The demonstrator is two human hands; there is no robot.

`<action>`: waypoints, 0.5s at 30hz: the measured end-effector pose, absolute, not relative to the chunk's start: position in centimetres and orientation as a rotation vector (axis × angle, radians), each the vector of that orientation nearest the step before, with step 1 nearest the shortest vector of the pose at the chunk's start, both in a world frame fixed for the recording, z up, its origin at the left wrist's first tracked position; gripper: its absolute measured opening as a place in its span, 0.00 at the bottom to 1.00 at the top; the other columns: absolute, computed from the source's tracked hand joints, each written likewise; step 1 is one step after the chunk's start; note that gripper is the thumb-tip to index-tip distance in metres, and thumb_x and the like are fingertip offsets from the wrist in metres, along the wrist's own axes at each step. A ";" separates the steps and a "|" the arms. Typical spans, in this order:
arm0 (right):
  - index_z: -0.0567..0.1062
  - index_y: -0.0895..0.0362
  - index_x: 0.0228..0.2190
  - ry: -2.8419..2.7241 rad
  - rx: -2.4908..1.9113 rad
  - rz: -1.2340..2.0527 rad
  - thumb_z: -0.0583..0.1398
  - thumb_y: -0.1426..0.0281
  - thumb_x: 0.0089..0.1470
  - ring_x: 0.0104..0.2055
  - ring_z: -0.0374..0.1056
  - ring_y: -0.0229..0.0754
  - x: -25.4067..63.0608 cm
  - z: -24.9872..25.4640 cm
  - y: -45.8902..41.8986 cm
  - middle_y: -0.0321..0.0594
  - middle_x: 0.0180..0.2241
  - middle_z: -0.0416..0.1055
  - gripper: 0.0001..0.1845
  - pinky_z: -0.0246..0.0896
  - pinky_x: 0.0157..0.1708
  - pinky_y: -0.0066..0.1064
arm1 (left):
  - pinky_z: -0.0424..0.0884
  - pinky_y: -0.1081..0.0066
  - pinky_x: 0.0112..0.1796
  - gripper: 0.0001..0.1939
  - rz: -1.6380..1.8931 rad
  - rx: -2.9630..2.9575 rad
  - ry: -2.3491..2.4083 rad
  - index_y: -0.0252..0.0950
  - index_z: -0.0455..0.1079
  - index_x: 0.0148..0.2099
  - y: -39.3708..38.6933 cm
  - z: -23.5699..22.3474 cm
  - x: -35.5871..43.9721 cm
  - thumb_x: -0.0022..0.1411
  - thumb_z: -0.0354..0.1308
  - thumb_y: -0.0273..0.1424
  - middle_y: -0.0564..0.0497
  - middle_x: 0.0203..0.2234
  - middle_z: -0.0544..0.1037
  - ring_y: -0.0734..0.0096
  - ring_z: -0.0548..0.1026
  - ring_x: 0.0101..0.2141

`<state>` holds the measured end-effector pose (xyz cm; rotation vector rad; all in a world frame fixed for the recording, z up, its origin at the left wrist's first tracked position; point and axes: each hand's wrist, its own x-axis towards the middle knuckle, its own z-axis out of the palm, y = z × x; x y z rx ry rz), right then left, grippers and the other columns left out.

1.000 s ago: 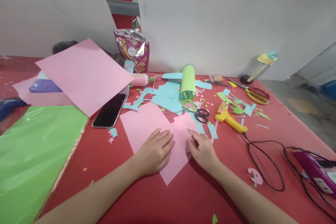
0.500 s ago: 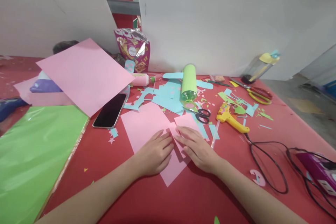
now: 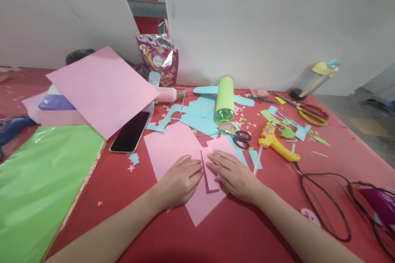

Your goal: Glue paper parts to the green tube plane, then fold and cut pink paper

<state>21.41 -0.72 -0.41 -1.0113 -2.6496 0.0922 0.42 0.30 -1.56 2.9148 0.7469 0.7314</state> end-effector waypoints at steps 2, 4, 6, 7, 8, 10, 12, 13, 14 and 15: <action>0.69 0.62 0.44 -2.651 -0.993 0.092 0.46 0.70 0.57 0.53 0.58 0.48 21.4 -0.4 -0.7 0.49 0.48 0.67 0.19 0.59 0.48 0.42 | 0.61 0.61 0.46 0.12 0.766 2.923 0.728 0.30 0.68 0.37 0.4 -1.6 0.5 0.57 0.43 0.22 0.44 0.33 0.75 0.65 0.70 0.38; 0.69 0.62 0.44 -2.662 -0.980 0.080 0.46 0.71 0.56 0.52 0.58 0.48 21.3 -0.3 -0.8 0.48 0.48 0.67 0.18 0.60 0.48 0.42 | 0.62 0.61 0.46 0.12 0.782 2.926 0.713 0.29 0.68 0.37 0.5 -1.6 0.5 0.58 0.43 0.22 0.44 0.33 0.75 0.65 0.70 0.38; 0.70 0.62 0.44 -2.669 -0.977 0.071 0.47 0.71 0.56 0.52 0.59 0.48 21.2 -0.3 -0.8 0.47 0.47 0.67 0.18 0.60 0.48 0.41 | 0.62 0.61 0.46 0.12 0.784 2.925 0.703 0.29 0.68 0.37 0.5 -1.5 0.4 0.58 0.44 0.22 0.44 0.32 0.75 0.65 0.71 0.38; 0.70 0.62 0.43 -2.671 -0.978 0.072 0.47 0.71 0.56 0.52 0.59 0.48 21.1 -0.3 -0.8 0.47 0.47 0.67 0.18 0.60 0.48 0.41 | 0.62 0.61 0.46 0.12 0.788 2.926 0.697 0.28 0.68 0.37 0.5 -1.5 0.4 0.58 0.44 0.22 0.44 0.32 0.75 0.65 0.71 0.38; 0.70 0.62 0.43 -2.671 -0.979 0.076 0.47 0.71 0.56 0.52 0.59 0.48 21.1 -0.3 -0.8 0.47 0.47 0.67 0.18 0.61 0.48 0.40 | 0.62 0.61 0.46 0.12 0.795 2.927 0.693 0.28 0.68 0.37 0.5 -1.6 0.4 0.58 0.44 0.22 0.44 0.32 0.76 0.65 0.71 0.38; 0.70 0.62 0.43 -2.670 -0.988 0.092 0.47 0.71 0.56 0.52 0.59 0.47 21.0 -0.3 -0.8 0.48 0.47 0.67 0.18 0.61 0.48 0.41 | 0.62 0.61 0.46 0.12 0.803 2.932 0.691 0.28 0.68 0.38 0.5 -1.6 0.4 0.58 0.44 0.21 0.44 0.32 0.76 0.65 0.71 0.38; 0.70 0.62 0.43 -2.669 -0.998 0.109 0.47 0.71 0.56 0.52 0.59 0.47 21.0 -0.3 -0.9 0.48 0.47 0.67 0.17 0.61 0.48 0.41 | 0.62 0.60 0.47 0.12 0.792 2.933 0.698 0.28 0.68 0.38 0.4 -1.6 0.4 0.58 0.44 0.21 0.44 0.32 0.76 0.65 0.71 0.39; 0.70 0.62 0.43 -2.668 -1.001 0.114 0.48 0.71 0.55 0.52 0.59 0.47 21.0 -0.3 -0.9 0.49 0.47 0.67 0.17 0.61 0.48 0.41 | 0.62 0.60 0.47 0.11 0.778 2.934 0.703 0.28 0.68 0.37 0.4 -1.6 0.3 0.58 0.44 0.21 0.44 0.32 0.76 0.64 0.71 0.40; 0.70 0.62 0.43 -2.667 -1.002 0.116 0.48 0.71 0.55 0.52 0.59 0.47 21.0 -0.4 -0.9 0.49 0.47 0.67 0.17 0.61 0.48 0.41 | 0.61 0.60 0.47 0.11 0.765 2.936 0.704 0.28 0.68 0.37 0.4 -1.5 0.3 0.58 0.44 0.21 0.44 0.32 0.76 0.64 0.71 0.40; 0.70 0.62 0.43 -2.666 -1.001 0.116 0.48 0.71 0.55 0.52 0.59 0.47 21.0 -0.4 -0.9 0.49 0.47 0.67 0.17 0.61 0.48 0.41 | 0.61 0.59 0.47 0.11 0.755 2.939 0.704 0.28 0.68 0.37 0.4 -1.5 0.3 0.58 0.44 0.21 0.44 0.31 0.76 0.64 0.71 0.40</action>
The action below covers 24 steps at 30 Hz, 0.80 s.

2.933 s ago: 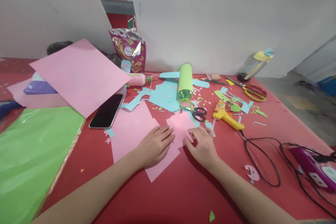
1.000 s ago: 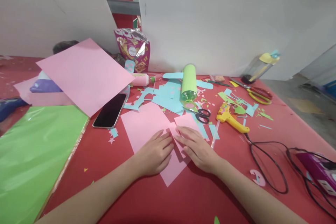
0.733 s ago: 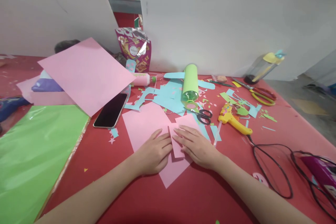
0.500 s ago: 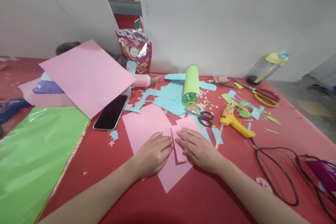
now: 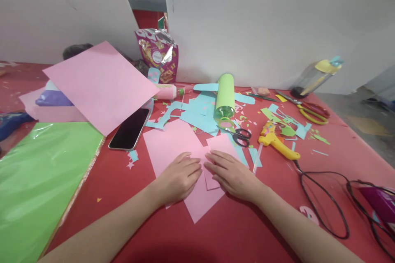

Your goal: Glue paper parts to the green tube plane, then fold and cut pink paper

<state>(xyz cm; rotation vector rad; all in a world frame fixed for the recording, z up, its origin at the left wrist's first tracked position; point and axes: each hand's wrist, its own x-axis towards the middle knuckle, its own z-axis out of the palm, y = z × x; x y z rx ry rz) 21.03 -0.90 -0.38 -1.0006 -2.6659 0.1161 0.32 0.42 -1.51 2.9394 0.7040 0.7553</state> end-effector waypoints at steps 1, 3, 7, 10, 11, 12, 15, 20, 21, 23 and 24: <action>0.70 0.62 0.43 -2.663 -0.999 0.113 0.48 0.71 0.55 0.52 0.59 0.48 21.0 -0.4 -0.9 0.49 0.47 0.67 0.17 0.61 0.48 0.41 | 0.62 0.59 0.47 0.11 0.751 2.942 0.705 0.28 0.68 0.37 0.4 -1.5 0.3 0.58 0.45 0.21 0.44 0.31 0.76 0.64 0.71 0.40; 0.70 0.63 0.42 -2.661 -0.996 0.103 0.48 0.72 0.55 0.52 0.59 0.48 21.0 -0.4 -0.9 0.49 0.47 0.67 0.17 0.61 0.47 0.41 | 0.62 0.60 0.46 0.11 0.757 2.946 0.712 0.28 0.68 0.36 0.4 -1.4 0.3 0.58 0.45 0.21 0.45 0.30 0.76 0.65 0.71 0.39; 0.71 0.63 0.42 -2.669 -0.992 0.087 0.48 0.71 0.55 0.51 0.60 0.48 21.0 -0.3 -0.9 0.49 0.47 0.68 0.17 0.61 0.47 0.42 | 0.61 0.60 0.46 0.11 0.760 2.940 0.736 0.29 0.69 0.35 0.4 -1.5 0.3 0.57 0.45 0.21 0.46 0.29 0.76 0.66 0.71 0.37; 0.71 0.63 0.42 -2.675 -1.003 0.094 0.48 0.71 0.55 0.51 0.60 0.48 21.0 -0.3 -0.9 0.49 0.47 0.67 0.17 0.61 0.47 0.42 | 0.61 0.60 0.46 0.11 0.763 2.935 0.751 0.29 0.68 0.34 0.4 -1.6 0.2 0.57 0.44 0.20 0.45 0.29 0.76 0.67 0.71 0.37; 0.71 0.62 0.42 -2.677 -1.008 0.096 0.48 0.71 0.55 0.51 0.60 0.48 21.0 -0.3 -0.9 0.48 0.47 0.67 0.17 0.60 0.47 0.42 | 0.61 0.60 0.46 0.11 0.760 2.936 0.753 0.29 0.68 0.34 0.4 -1.6 0.2 0.57 0.44 0.20 0.46 0.29 0.76 0.67 0.71 0.37; 0.71 0.62 0.42 -2.678 -1.011 0.099 0.48 0.71 0.55 0.51 0.60 0.48 21.0 -0.4 -0.9 0.48 0.47 0.67 0.17 0.60 0.47 0.42 | 0.61 0.60 0.46 0.11 0.759 2.938 0.754 0.29 0.68 0.34 0.4 -1.6 0.2 0.57 0.44 0.20 0.46 0.30 0.76 0.67 0.71 0.37; 0.71 0.62 0.42 -2.676 -1.012 0.100 0.49 0.70 0.55 0.51 0.60 0.48 20.9 -0.4 -0.9 0.47 0.47 0.67 0.16 0.60 0.48 0.41 | 0.61 0.60 0.47 0.11 0.769 2.945 0.755 0.30 0.68 0.34 0.4 -1.6 0.2 0.58 0.44 0.21 0.46 0.30 0.76 0.67 0.71 0.37; 0.71 0.62 0.42 -2.677 -1.022 0.103 0.48 0.70 0.55 0.50 0.60 0.48 20.9 -0.4 -0.9 0.47 0.47 0.67 0.17 0.60 0.48 0.41 | 0.62 0.62 0.46 0.11 0.764 2.950 0.692 0.29 0.68 0.35 0.4 -1.2 0.3 0.58 0.45 0.21 0.46 0.29 0.75 0.67 0.71 0.37; 0.71 0.62 0.42 -2.678 -1.030 0.106 0.48 0.70 0.56 0.50 0.60 0.48 20.9 -0.4 -0.9 0.47 0.47 0.67 0.17 0.60 0.48 0.41 | 0.62 0.62 0.46 0.11 0.742 2.952 0.656 0.29 0.68 0.35 0.4 -1.1 0.3 0.58 0.45 0.21 0.46 0.29 0.75 0.67 0.71 0.37; 0.70 0.61 0.42 -2.679 -1.040 0.117 0.48 0.70 0.56 0.50 0.60 0.48 20.8 -0.4 -0.9 0.47 0.47 0.67 0.17 0.59 0.48 0.42 | 0.62 0.63 0.46 0.10 0.702 2.954 0.592 0.29 0.68 0.34 0.4 -1.0 0.3 0.57 0.45 0.20 0.46 0.28 0.75 0.67 0.71 0.37; 0.70 0.61 0.42 -2.679 -1.045 0.123 0.48 0.70 0.56 0.51 0.59 0.48 20.8 -0.4 -0.9 0.47 0.47 0.67 0.17 0.59 0.49 0.42 | 0.62 0.63 0.46 0.10 0.688 2.952 0.569 0.29 0.68 0.34 0.4 -0.9 0.3 0.57 0.45 0.19 0.46 0.28 0.75 0.67 0.70 0.38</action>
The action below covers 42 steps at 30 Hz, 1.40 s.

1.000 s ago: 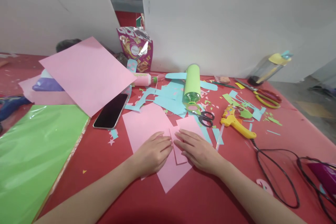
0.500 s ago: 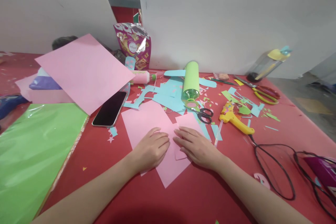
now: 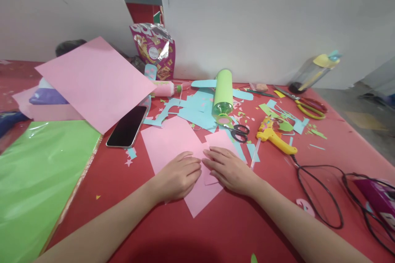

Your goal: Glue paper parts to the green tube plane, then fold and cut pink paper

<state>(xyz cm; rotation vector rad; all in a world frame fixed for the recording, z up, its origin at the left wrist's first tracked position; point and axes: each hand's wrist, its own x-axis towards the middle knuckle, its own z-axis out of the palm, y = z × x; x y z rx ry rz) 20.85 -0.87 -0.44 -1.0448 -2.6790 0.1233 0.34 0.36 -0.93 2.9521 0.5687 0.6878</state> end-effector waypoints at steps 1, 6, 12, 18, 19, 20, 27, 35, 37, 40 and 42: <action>0.70 0.61 0.43 -2.679 -1.049 0.130 0.48 0.70 0.56 0.51 0.59 0.47 20.8 -0.5 -0.9 0.47 0.48 0.67 0.17 0.59 0.49 0.42 | 0.62 0.63 0.46 0.10 0.675 2.948 0.552 0.29 0.69 0.34 0.4 -0.9 0.3 0.56 0.45 0.19 0.46 0.28 0.75 0.66 0.70 0.38; 0.70 0.61 0.43 -2.687 -1.051 0.155 0.48 0.70 0.56 0.52 0.58 0.47 20.8 -0.4 -0.9 0.47 0.48 0.66 0.17 0.58 0.49 0.42 | 0.64 0.63 0.44 0.11 0.663 2.924 0.514 0.29 0.69 0.33 0.4 -0.8 0.4 0.55 0.45 0.19 0.46 0.27 0.74 0.66 0.70 0.37; 0.70 0.61 0.42 -2.692 -1.064 0.155 0.48 0.70 0.56 0.51 0.59 0.47 20.7 -0.3 -0.9 0.47 0.48 0.66 0.17 0.58 0.49 0.41 | 0.64 0.63 0.43 0.11 0.613 2.929 0.526 0.29 0.69 0.33 0.4 -0.8 0.3 0.56 0.44 0.19 0.47 0.26 0.73 0.67 0.69 0.34; 0.70 0.60 0.42 -2.686 -1.058 0.152 0.48 0.70 0.56 0.52 0.58 0.47 20.7 -0.4 -0.9 0.47 0.48 0.66 0.16 0.58 0.49 0.42 | 0.64 0.63 0.43 0.11 0.635 2.923 0.519 0.29 0.68 0.33 0.4 -0.7 0.5 0.55 0.45 0.19 0.46 0.25 0.73 0.66 0.69 0.35; 0.70 0.60 0.42 -2.685 -1.057 0.153 0.48 0.70 0.56 0.52 0.58 0.47 20.7 -0.4 -0.9 0.47 0.48 0.66 0.16 0.58 0.49 0.42 | 0.64 0.63 0.43 0.10 0.637 2.922 0.515 0.29 0.68 0.33 0.4 -0.7 0.5 0.55 0.45 0.20 0.46 0.25 0.73 0.66 0.69 0.35; 0.70 0.60 0.42 -2.684 -1.056 0.153 0.48 0.70 0.56 0.52 0.58 0.47 20.7 -0.4 -0.8 0.47 0.48 0.66 0.16 0.58 0.48 0.42 | 0.64 0.63 0.43 0.10 0.640 2.922 0.511 0.29 0.68 0.33 0.4 -0.7 0.5 0.55 0.45 0.20 0.46 0.25 0.73 0.66 0.69 0.35; 0.70 0.60 0.42 -2.678 -1.052 0.135 0.48 0.69 0.56 0.51 0.59 0.47 20.7 -0.4 -0.9 0.46 0.47 0.67 0.16 0.58 0.48 0.41 | 0.64 0.63 0.42 0.10 0.663 2.920 0.510 0.29 0.68 0.34 0.3 -0.7 0.3 0.55 0.45 0.20 0.46 0.26 0.74 0.66 0.69 0.35; 0.70 0.61 0.41 -2.681 -1.047 0.121 0.48 0.70 0.56 0.51 0.59 0.47 20.7 -0.2 -1.0 0.47 0.47 0.67 0.16 0.59 0.48 0.41 | 0.63 0.62 0.42 0.11 0.636 2.924 0.499 0.28 0.68 0.36 0.4 -0.6 0.4 0.55 0.45 0.21 0.46 0.27 0.74 0.65 0.69 0.35; 0.70 0.61 0.42 -2.683 -1.050 0.120 0.48 0.70 0.56 0.51 0.59 0.47 20.7 -0.3 -1.0 0.47 0.47 0.67 0.16 0.58 0.48 0.41 | 0.63 0.62 0.42 0.11 0.624 2.920 0.500 0.28 0.68 0.36 0.4 -0.5 0.4 0.55 0.45 0.21 0.45 0.27 0.74 0.65 0.69 0.36; 0.70 0.61 0.42 -2.692 -1.056 0.125 0.49 0.70 0.55 0.51 0.58 0.47 20.7 -0.4 -1.0 0.46 0.48 0.66 0.16 0.56 0.50 0.41 | 0.63 0.62 0.42 0.11 0.623 2.915 0.506 0.29 0.68 0.37 0.3 -0.5 0.4 0.55 0.45 0.21 0.45 0.27 0.73 0.65 0.69 0.36; 0.70 0.61 0.42 -2.697 -1.056 0.129 0.49 0.70 0.55 0.51 0.58 0.47 20.7 -0.5 -1.0 0.46 0.48 0.66 0.16 0.56 0.50 0.41 | 0.63 0.62 0.42 0.11 0.615 2.914 0.506 0.29 0.68 0.37 0.3 -0.6 0.3 0.55 0.45 0.21 0.45 0.27 0.73 0.65 0.68 0.36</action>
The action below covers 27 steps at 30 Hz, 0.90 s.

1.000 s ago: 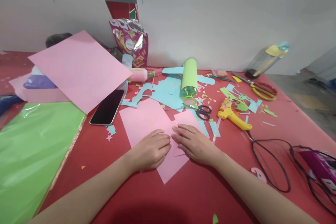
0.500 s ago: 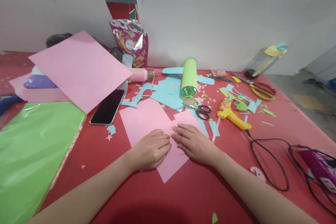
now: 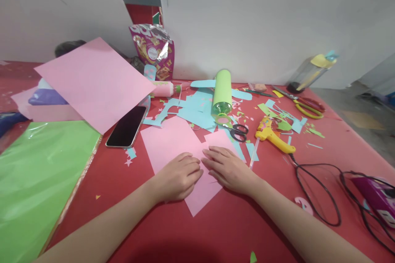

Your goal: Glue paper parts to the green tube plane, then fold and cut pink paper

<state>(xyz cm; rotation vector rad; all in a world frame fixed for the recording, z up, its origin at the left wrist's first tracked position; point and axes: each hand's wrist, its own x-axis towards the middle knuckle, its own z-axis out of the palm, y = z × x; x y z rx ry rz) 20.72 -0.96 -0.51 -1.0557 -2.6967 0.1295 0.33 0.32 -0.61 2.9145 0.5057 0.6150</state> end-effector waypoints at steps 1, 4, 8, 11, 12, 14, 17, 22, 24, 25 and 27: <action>0.70 0.61 0.42 -2.697 -1.053 0.130 0.49 0.70 0.55 0.51 0.58 0.47 20.7 -0.5 -1.0 0.46 0.48 0.66 0.16 0.56 0.50 0.41 | 0.63 0.61 0.42 0.11 0.602 2.911 0.508 0.29 0.68 0.37 0.3 -0.7 0.3 0.55 0.45 0.21 0.45 0.27 0.73 0.64 0.68 0.36; 0.70 0.62 0.43 -2.694 -1.044 0.125 0.49 0.70 0.55 0.51 0.58 0.48 20.7 -0.6 -0.9 0.47 0.48 0.66 0.16 0.56 0.49 0.41 | 0.63 0.60 0.43 0.11 0.546 2.878 0.534 0.29 0.68 0.38 0.4 -0.8 0.2 0.54 0.46 0.22 0.44 0.30 0.72 0.63 0.67 0.38; 0.70 0.61 0.42 -2.691 -1.040 0.110 0.49 0.69 0.56 0.51 0.58 0.47 20.7 -0.6 -0.9 0.47 0.48 0.66 0.16 0.56 0.49 0.41 | 0.61 0.59 0.46 0.12 0.489 2.816 0.598 0.30 0.67 0.40 0.3 -0.7 0.2 0.53 0.47 0.23 0.42 0.37 0.70 0.60 0.64 0.43; 0.69 0.61 0.43 -2.698 -1.040 0.104 0.48 0.69 0.56 0.51 0.58 0.46 20.8 -0.6 -0.9 0.46 0.48 0.66 0.17 0.55 0.49 0.40 | 0.58 0.58 0.48 0.13 0.478 2.796 0.620 0.31 0.66 0.40 0.2 -0.5 0.2 0.53 0.46 0.23 0.41 0.41 0.68 0.57 0.61 0.47; 0.69 0.61 0.43 -2.702 -1.041 0.100 0.48 0.69 0.56 0.51 0.57 0.46 20.8 -0.6 -0.9 0.46 0.48 0.66 0.17 0.55 0.49 0.40 | 0.58 0.57 0.48 0.13 0.470 2.790 0.629 0.31 0.66 0.40 0.2 -0.5 0.2 0.53 0.46 0.23 0.40 0.41 0.68 0.56 0.61 0.48; 0.68 0.62 0.44 -2.710 -1.043 0.091 0.48 0.69 0.56 0.51 0.56 0.46 20.7 -0.4 -1.0 0.46 0.48 0.65 0.17 0.54 0.49 0.39 | 0.57 0.56 0.49 0.13 0.430 2.775 0.650 0.31 0.66 0.41 0.1 -0.4 0.2 0.52 0.47 0.23 0.40 0.41 0.67 0.55 0.61 0.48; 0.67 0.61 0.43 -2.716 -1.087 0.061 0.48 0.70 0.56 0.49 0.56 0.46 20.5 -0.1 -1.2 0.47 0.48 0.64 0.16 0.52 0.47 0.39 | 0.55 0.54 0.49 0.13 0.339 2.749 0.710 0.33 0.65 0.42 -0.1 -0.3 0.2 0.52 0.48 0.25 0.41 0.40 0.68 0.53 0.60 0.49; 0.70 0.60 0.33 -2.660 -1.299 -0.058 0.49 0.72 0.55 0.33 0.58 0.41 19.6 0.1 -2.0 0.43 0.31 0.67 0.11 0.49 0.37 0.36 | 0.51 0.49 0.49 0.14 0.251 2.744 0.766 0.34 0.63 0.43 -0.4 -0.2 0.5 0.52 0.48 0.29 0.42 0.38 0.68 0.51 0.59 0.50; 0.70 0.60 0.30 -2.642 -1.337 -0.129 0.49 0.73 0.54 0.31 0.56 0.41 19.2 -0.1 -2.5 0.41 0.27 0.65 0.10 0.46 0.36 0.35 | 0.50 0.47 0.49 0.15 0.251 2.751 0.768 0.34 0.63 0.43 -0.5 -0.2 0.6 0.52 0.48 0.30 0.42 0.37 0.68 0.50 0.59 0.50; 0.70 0.60 0.29 -2.634 -1.351 -0.159 0.49 0.73 0.53 0.30 0.55 0.41 19.0 -0.2 -2.7 0.41 0.26 0.64 0.09 0.45 0.36 0.36 | 0.50 0.47 0.48 0.15 0.251 2.754 0.767 0.34 0.63 0.43 -0.5 -0.1 0.6 0.52 0.48 0.31 0.42 0.37 0.68 0.49 0.59 0.50; 0.70 0.60 0.29 -2.622 -1.402 -0.198 0.51 0.76 0.50 0.30 0.54 0.42 18.7 -0.3 -3.1 0.41 0.26 0.64 0.08 0.43 0.35 0.36 | 0.50 0.47 0.49 0.15 0.245 2.757 0.769 0.34 0.63 0.43 -0.6 0.0 0.7 0.52 0.49 0.32 0.43 0.37 0.68 0.49 0.59 0.50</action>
